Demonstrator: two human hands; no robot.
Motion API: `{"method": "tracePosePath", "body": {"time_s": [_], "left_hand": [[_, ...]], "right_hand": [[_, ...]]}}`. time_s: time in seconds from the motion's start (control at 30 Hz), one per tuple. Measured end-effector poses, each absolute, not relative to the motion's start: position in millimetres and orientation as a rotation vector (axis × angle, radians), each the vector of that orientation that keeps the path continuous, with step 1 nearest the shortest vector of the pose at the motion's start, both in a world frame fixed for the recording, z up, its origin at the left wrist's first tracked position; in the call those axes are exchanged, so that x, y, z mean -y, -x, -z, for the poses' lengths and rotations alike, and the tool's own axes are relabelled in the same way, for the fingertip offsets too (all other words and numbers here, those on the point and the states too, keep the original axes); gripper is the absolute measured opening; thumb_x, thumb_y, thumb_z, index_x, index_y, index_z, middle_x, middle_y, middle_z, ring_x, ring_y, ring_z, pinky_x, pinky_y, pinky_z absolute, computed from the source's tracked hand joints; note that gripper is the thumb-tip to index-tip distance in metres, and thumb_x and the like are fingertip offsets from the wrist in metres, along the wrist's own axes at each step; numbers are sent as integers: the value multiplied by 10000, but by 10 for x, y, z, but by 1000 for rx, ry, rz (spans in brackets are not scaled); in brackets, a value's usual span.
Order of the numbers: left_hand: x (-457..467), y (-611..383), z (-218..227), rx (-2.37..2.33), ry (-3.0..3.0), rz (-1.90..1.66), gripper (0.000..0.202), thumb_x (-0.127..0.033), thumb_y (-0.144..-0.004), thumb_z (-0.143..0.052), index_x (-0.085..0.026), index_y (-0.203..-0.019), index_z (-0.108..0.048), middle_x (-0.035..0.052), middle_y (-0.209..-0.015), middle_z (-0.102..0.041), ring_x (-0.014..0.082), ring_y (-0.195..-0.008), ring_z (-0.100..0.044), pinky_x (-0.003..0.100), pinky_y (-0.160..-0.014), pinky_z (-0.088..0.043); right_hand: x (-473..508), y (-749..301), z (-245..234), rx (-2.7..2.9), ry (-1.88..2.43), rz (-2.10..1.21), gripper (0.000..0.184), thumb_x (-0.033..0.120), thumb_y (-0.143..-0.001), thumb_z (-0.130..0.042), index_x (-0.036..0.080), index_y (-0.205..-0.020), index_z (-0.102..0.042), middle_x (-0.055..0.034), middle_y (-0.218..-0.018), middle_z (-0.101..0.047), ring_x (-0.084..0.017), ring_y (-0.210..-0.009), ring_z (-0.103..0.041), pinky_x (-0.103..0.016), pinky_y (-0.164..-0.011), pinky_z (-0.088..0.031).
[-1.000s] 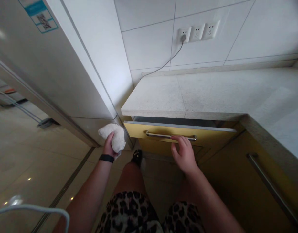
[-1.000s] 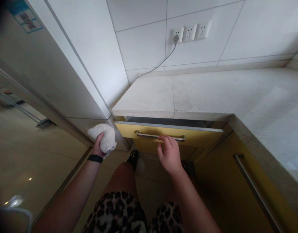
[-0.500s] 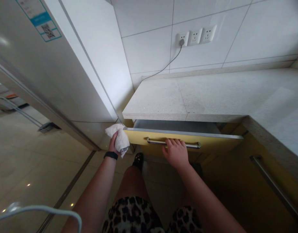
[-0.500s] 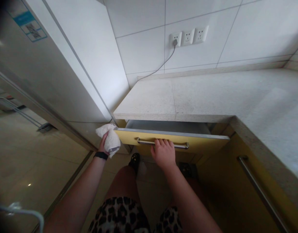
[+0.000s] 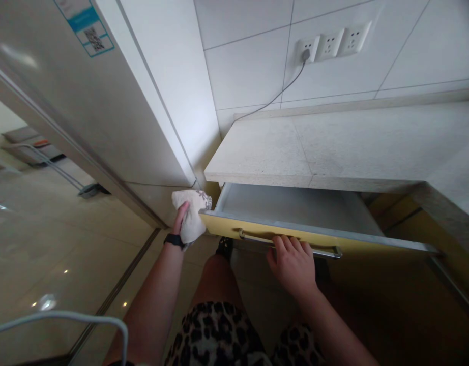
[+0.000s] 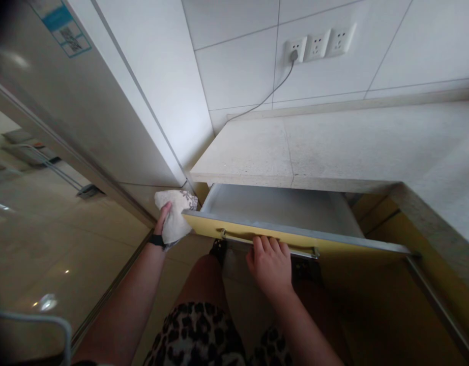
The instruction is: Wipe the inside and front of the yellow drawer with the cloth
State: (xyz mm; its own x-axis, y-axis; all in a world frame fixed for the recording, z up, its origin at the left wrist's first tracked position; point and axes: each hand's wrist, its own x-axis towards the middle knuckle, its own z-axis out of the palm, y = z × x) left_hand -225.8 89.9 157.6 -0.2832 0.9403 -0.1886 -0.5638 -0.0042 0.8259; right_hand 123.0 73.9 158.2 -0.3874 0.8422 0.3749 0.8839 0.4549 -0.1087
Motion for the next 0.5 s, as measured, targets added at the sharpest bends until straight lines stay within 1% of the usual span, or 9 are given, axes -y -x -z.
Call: {"method": "tracePosePath", "body": {"time_s": [0.07,0.13,0.17,0.27,0.33,0.4,0.43,0.5], "left_hand": [[-934,2259,-1665,-1119,-627,-1691,688,-541,-755,-710,-148,-1304,-573,113,-1290,-611,238,-1128,-617,327,-955,-530],[-933,2238,-1650,-1277,-701,-1778,674,-431,-702,-795,-158,-1282,-587,92,-1272,-627,213,-1123,-617,270,-935,-525],[-916,2211,-1607,-1327,-710,-1816,657,-402,-700,-801,-168,-1276,-589,81,-1269,-630,207,-1117,-619,261,-923,-527],[-810,2068,-1360,-1375,-644,-1930,550,-440,-795,-708,-200,-1274,-582,68,-1298,-611,210,-1126,-617,302,-914,-541],[-718,1937,-1131,-1358,-592,-1928,530,-396,-823,-689,-190,-1293,-557,83,-1316,-595,204,-1159,-600,306,-958,-523],[-638,1797,-901,-1366,-439,-1893,507,-375,-845,-665,-175,-1295,-541,103,-1325,-583,212,-1158,-601,309,-940,-534],[-607,1725,-803,-1364,-381,-1887,492,-383,-867,-635,-186,-1304,-527,98,-1344,-568,217,-1169,-594,311,-920,-543],[-566,1584,-666,-1342,-318,-1852,485,-416,-897,-580,-242,-1340,-488,70,-1383,-536,228,-1198,-573,331,-890,-556]], "right_hand": [[-729,-1221,-1578,2327,1467,152,153,323,-912,-483,205,-921,-580,-60,-895,-619,-258,-917,-500,-416,-836,-254],[-723,-1213,-1572,2322,1468,147,150,323,-909,-489,205,-930,-579,-60,-904,-619,-260,-927,-498,-417,-840,-254],[-721,-1211,-1569,2318,1467,146,148,319,-907,-493,204,-939,-581,-62,-910,-620,-261,-932,-497,-417,-842,-254],[-721,-1211,-1559,2310,1458,147,145,302,-899,-501,198,-954,-586,-73,-921,-623,-264,-936,-495,-420,-841,-250],[-722,-1213,-1555,2308,1451,149,147,295,-894,-499,195,-955,-588,-80,-922,-625,-264,-933,-492,-421,-838,-248],[-720,-1215,-1552,2308,1446,151,151,289,-889,-496,191,-955,-591,-87,-916,-625,-264,-929,-488,-421,-837,-247],[-719,-1216,-1551,2307,1443,153,152,286,-886,-497,189,-955,-592,-91,-914,-625,-264,-926,-485,-421,-837,-246],[-716,-1216,-1549,2310,1441,154,154,283,-882,-497,189,-956,-595,-94,-908,-625,-264,-920,-479,-422,-833,-246]]}}
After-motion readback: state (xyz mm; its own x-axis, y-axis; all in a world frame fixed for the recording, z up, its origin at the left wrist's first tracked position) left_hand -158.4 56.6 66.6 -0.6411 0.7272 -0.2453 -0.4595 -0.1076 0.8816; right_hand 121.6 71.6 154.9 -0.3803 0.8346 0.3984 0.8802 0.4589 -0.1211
